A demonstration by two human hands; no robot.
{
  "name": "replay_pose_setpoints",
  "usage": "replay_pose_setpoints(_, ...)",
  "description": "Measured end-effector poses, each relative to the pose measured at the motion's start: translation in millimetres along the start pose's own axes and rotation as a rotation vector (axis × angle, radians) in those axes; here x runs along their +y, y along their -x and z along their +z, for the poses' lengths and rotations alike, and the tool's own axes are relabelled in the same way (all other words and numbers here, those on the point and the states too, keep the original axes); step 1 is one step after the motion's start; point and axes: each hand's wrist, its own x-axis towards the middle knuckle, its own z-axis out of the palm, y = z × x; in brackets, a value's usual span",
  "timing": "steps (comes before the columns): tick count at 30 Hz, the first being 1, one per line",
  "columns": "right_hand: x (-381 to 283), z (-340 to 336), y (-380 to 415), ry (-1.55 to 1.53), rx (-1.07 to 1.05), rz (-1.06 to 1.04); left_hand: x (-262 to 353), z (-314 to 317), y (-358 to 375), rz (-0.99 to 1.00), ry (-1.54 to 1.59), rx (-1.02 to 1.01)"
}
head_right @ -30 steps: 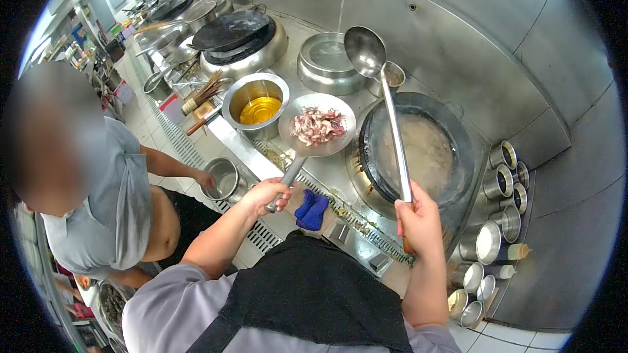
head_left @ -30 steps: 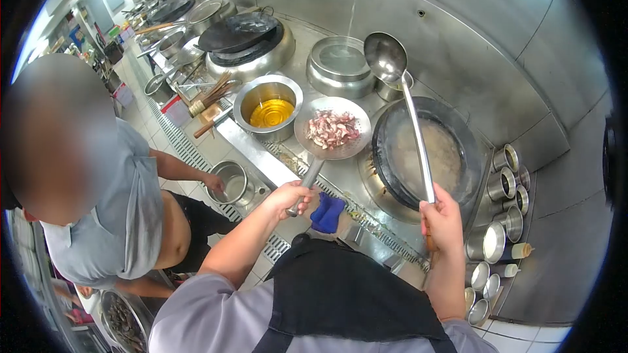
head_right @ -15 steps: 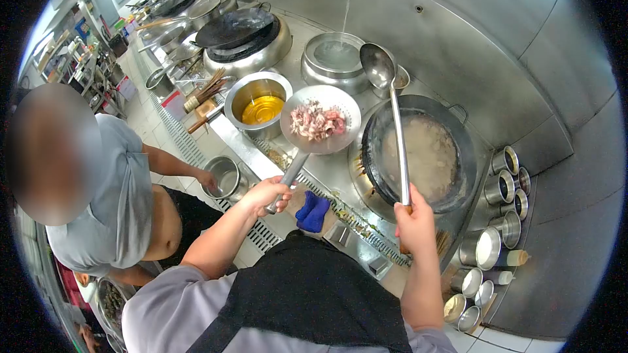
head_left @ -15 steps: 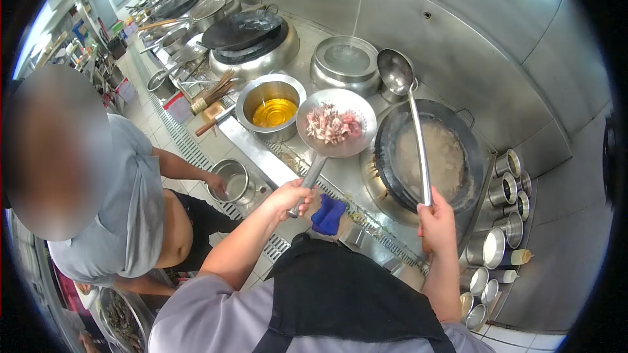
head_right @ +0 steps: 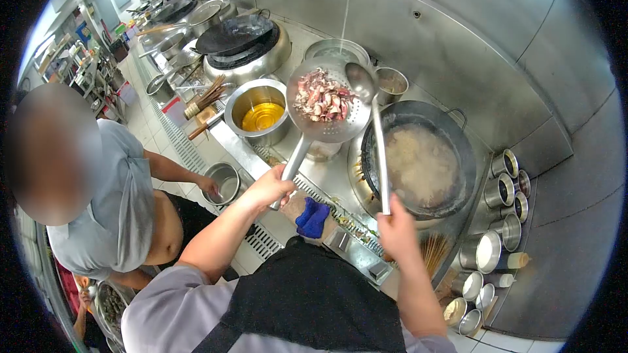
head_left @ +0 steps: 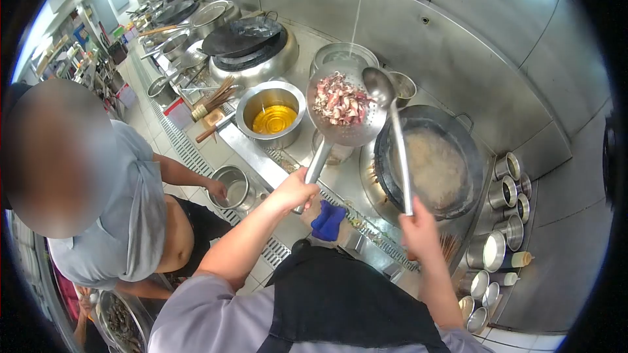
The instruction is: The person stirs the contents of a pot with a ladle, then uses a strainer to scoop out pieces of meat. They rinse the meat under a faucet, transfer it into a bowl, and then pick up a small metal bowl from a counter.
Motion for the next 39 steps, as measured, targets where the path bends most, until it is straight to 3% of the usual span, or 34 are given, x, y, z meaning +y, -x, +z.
replay_pose_setpoints(2,5,25,-10,-0.378,-0.316,0.084,-2,1,-19,-0.025,-0.163,0.031)
replay_pose_setpoints(4,-4,38,-15,-0.894,-0.432,0.332,-24,-5,-39,-0.054,-0.105,0.031)
replay_pose_setpoints(5,2,40,-22,-0.892,-0.434,0.325,-36,-7,-43,-0.119,-0.075,0.018)
replay_pose_setpoints(7,19,41,-39,-1.305,-0.578,0.508,-49,-11,-37,-0.249,-0.059,-0.008)
replay_pose_setpoints(11,27,31,-37,-1.346,-0.621,0.551,-62,-14,-12,-0.325,0.218,-0.078)
replay_pose_setpoints(18,0,6,-24,-1.241,-0.590,0.489,-41,-27,-18,-0.274,0.163,-0.078)
replay_pose_setpoints(23,-46,-9,-19,-1.211,-0.561,0.340,46,-30,-3,-0.126,0.041,-0.055)
replay_pose_setpoints(26,-66,-17,-16,-1.111,-0.542,0.183,73,-40,-7,-0.064,0.219,-0.172)
replay_pose_setpoints(30,-81,-20,-12,-0.875,-0.465,0.063,80,-37,-2,-0.059,0.220,-0.151)
replay_pose_setpoints(33,-71,-14,-20,-0.368,-0.363,-0.042,68,-36,-6,-0.062,0.246,-0.163)
replay_pose_setpoints(34,-70,-12,-19,-0.369,-0.365,-0.048,63,-35,-7,-0.079,0.272,-0.179)
replay_pose_setpoints(36,-67,-8,-12,0.089,-0.187,-0.087,55,-29,-4,-0.111,0.296,-0.169)
replay_pose_setpoints(37,-54,-7,-14,0.320,-0.082,-0.253,48,-30,-7,-0.132,0.322,-0.175)
replay_pose_setpoints(39,-46,-6,-10,0.500,0.009,-0.316,39,-30,-12,-0.155,0.346,-0.184)
